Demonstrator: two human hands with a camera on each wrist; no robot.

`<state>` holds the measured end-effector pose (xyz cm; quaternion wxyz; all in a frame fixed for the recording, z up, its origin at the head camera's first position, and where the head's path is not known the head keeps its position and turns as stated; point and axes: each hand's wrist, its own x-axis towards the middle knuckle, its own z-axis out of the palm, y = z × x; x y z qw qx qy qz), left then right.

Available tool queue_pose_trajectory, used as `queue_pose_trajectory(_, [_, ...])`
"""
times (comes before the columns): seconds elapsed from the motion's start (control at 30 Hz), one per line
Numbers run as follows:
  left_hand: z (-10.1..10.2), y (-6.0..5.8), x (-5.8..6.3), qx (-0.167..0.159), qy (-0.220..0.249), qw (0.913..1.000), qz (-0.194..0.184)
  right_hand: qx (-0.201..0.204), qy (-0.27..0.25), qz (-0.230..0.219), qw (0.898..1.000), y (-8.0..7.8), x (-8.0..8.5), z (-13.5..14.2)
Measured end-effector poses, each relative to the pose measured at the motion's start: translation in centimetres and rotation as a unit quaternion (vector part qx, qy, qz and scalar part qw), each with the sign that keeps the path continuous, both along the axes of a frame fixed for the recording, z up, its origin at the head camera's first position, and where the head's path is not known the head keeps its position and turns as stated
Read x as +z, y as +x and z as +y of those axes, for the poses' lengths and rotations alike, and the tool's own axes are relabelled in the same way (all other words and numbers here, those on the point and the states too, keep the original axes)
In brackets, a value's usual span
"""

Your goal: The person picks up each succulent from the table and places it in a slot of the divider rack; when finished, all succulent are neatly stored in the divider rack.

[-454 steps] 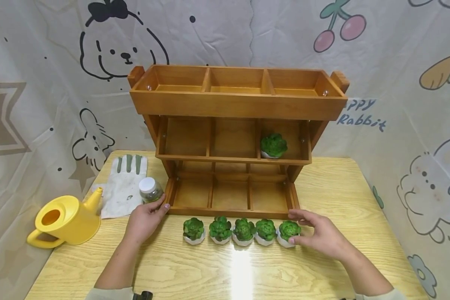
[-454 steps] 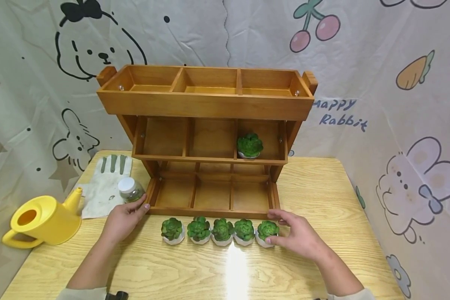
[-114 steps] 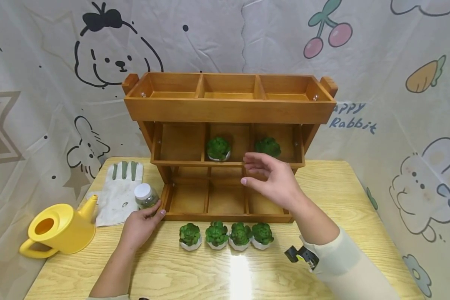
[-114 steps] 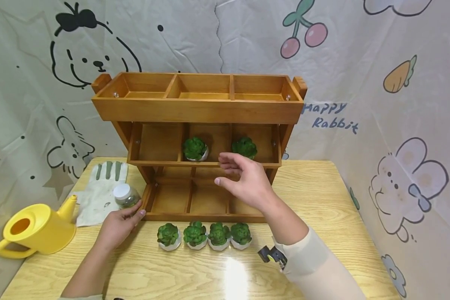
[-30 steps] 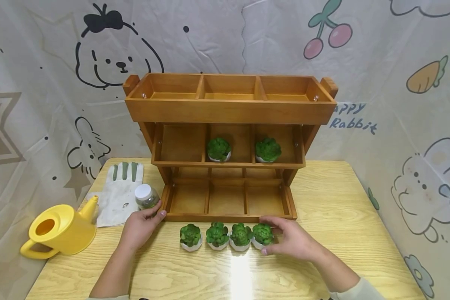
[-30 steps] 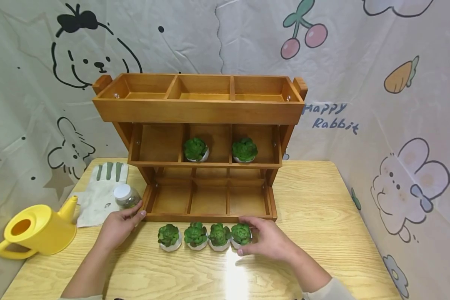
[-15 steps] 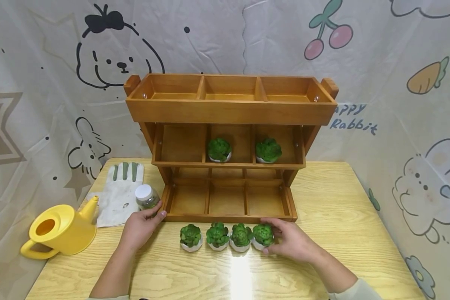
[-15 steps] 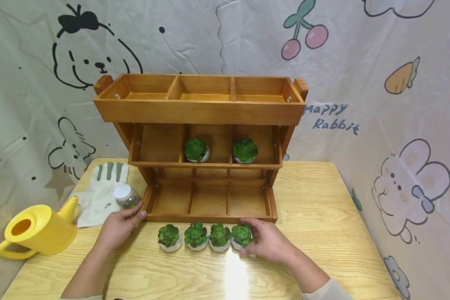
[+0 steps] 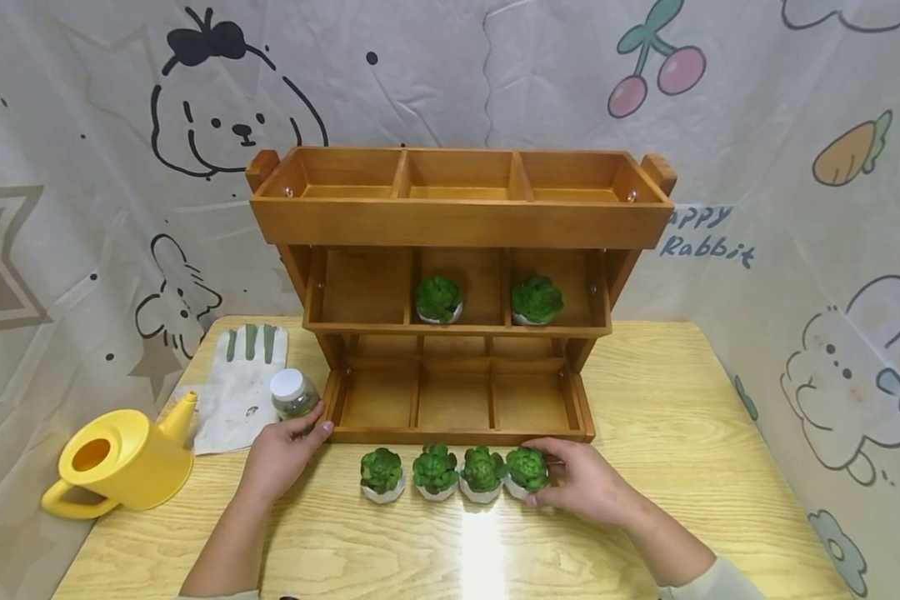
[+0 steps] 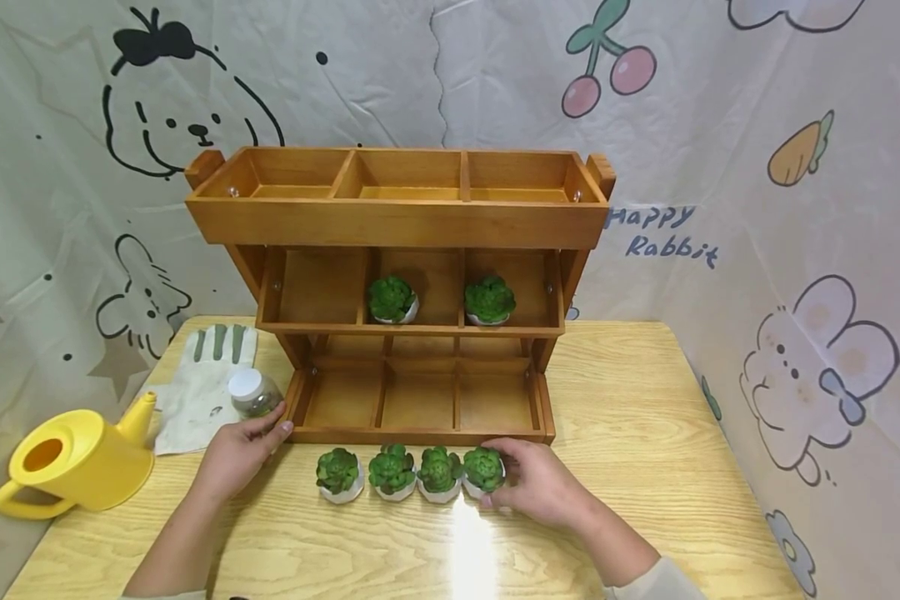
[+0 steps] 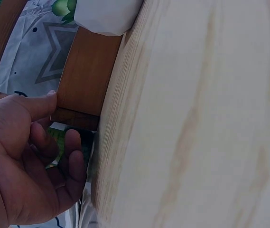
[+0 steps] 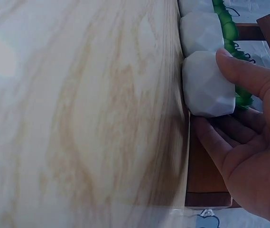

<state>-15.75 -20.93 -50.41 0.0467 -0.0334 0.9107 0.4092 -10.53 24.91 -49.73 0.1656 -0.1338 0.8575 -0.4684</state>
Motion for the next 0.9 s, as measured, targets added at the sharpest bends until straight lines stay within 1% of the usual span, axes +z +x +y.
queue_pose_trajectory(0.23, [0.0, -0.1, 0.0, 0.001, 0.006, 1.0000, -0.003, -0.008, -0.002, 0.007, 1.000, 0.0, 0.5, 0.1])
queue_pose_trajectory(0.57, [0.0, -0.1, -0.2, 0.002, 0.008, 1.0000, -0.002, -0.017, -0.020, 0.006, 1.000, 0.0, 1.5, 0.2])
queue_pose_trajectory(0.9, [-0.1, -0.1, -0.3, 0.002, 0.007, 1.0000, -0.002, -0.017, -0.008, 0.039, 0.999, -0.5, 2.7, 0.2])
